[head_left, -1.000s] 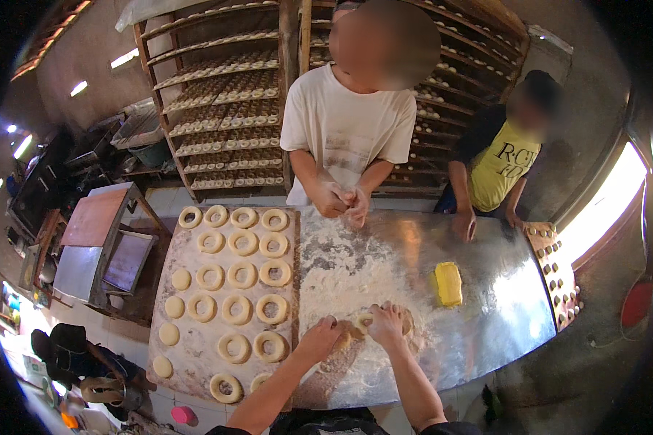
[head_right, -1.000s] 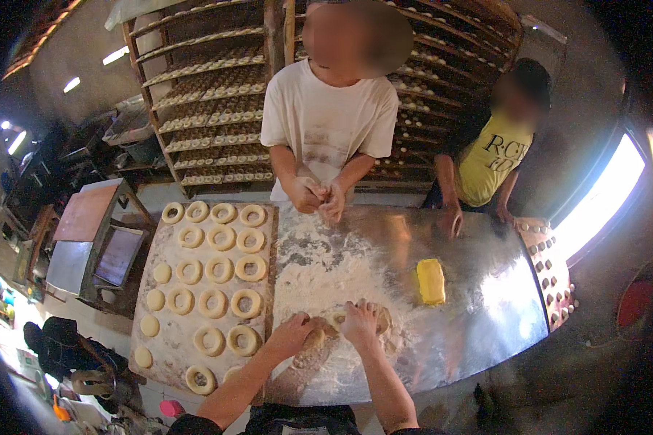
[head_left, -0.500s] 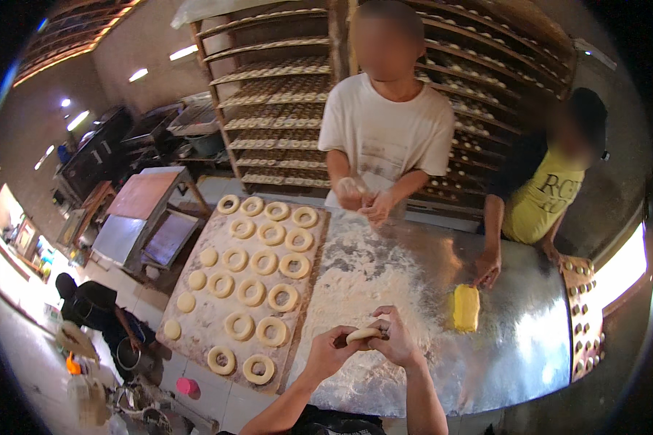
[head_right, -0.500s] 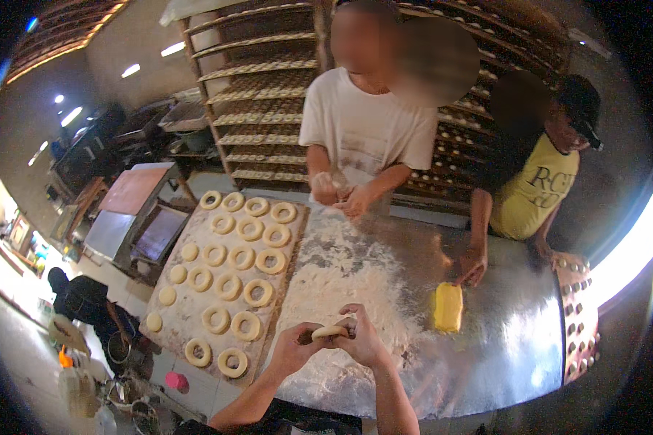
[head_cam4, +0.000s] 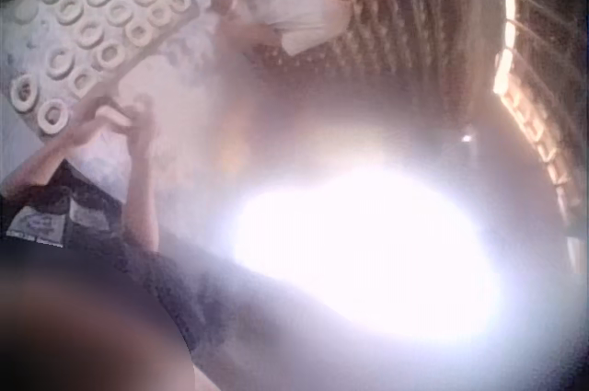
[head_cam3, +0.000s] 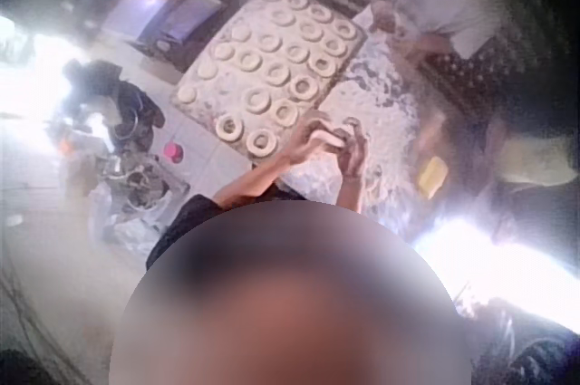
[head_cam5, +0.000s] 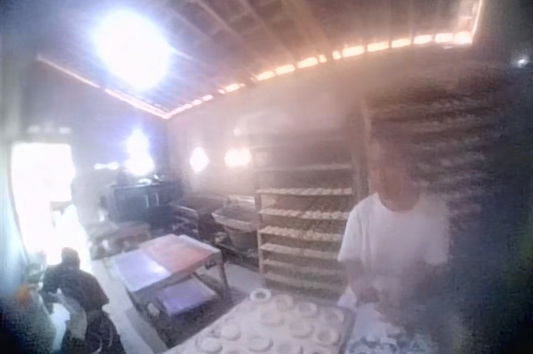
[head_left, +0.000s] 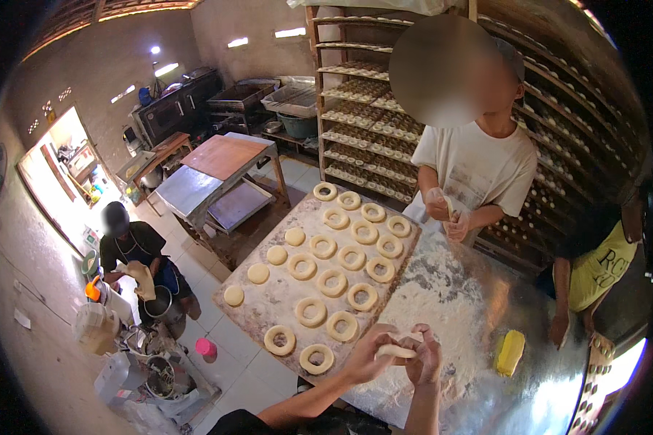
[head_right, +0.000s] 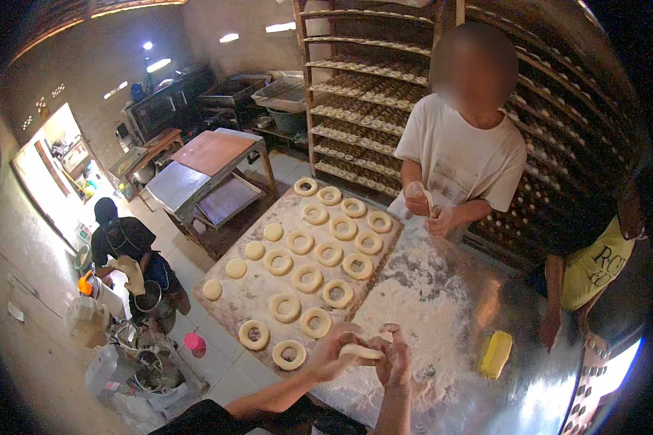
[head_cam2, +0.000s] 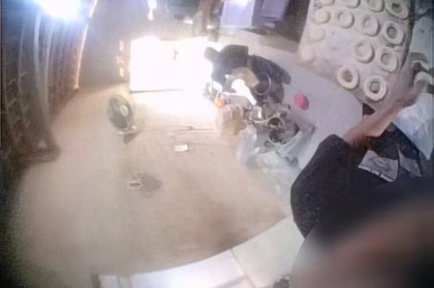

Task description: The person shapes small dough pieces into rings by hand and places them on a floured wooden board. Other workers nearby also shape dough and arrange trays on racks.

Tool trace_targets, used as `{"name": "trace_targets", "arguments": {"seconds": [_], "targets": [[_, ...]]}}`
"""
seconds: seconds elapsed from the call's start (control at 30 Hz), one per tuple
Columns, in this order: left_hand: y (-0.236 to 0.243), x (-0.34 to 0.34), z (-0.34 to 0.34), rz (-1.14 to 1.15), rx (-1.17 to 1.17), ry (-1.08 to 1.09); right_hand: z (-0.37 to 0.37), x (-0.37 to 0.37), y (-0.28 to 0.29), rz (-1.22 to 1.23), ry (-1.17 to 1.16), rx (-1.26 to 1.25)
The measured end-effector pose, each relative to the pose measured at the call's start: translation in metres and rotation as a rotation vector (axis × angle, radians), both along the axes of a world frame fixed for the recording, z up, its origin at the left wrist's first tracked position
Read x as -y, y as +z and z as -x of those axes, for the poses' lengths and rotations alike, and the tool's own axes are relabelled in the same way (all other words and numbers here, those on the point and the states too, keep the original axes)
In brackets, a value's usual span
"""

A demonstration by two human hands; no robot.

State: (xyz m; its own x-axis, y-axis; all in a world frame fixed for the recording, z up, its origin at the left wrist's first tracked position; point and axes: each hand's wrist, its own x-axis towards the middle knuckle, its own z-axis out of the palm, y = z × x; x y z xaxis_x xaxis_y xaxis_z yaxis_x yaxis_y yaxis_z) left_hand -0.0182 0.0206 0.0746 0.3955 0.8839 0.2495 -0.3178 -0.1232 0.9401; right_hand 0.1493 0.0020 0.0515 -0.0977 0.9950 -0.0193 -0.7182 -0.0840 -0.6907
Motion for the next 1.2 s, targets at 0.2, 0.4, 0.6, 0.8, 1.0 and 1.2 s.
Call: {"name": "trace_targets", "arguments": {"seconds": [0.2,0.4,0.6,0.8,1.0,1.2], "targets": [[0.001,-0.013,0.059,0.093,-0.311,0.236,0.077,-0.023,0.012,-0.181,-0.033,0.798],[-0.007,-0.032,0.119,-0.368,-0.701,0.473,0.154,-0.049,0.014,-0.061,-0.145,0.473],[-0.015,-0.044,0.168,-0.296,-0.688,0.438,0.199,-0.061,0.022,-0.194,0.032,0.760],[-0.010,-0.061,0.207,-0.203,-0.501,0.475,0.239,-0.086,0.020,-0.278,-0.062,0.796],[-0.009,-0.075,0.227,-0.150,-0.497,0.484,0.258,-0.103,0.023,-0.321,0.090,0.041],[-0.009,-0.090,0.239,-0.164,-0.590,0.475,0.263,-0.119,0.009,-0.172,-0.111,0.521]]}}
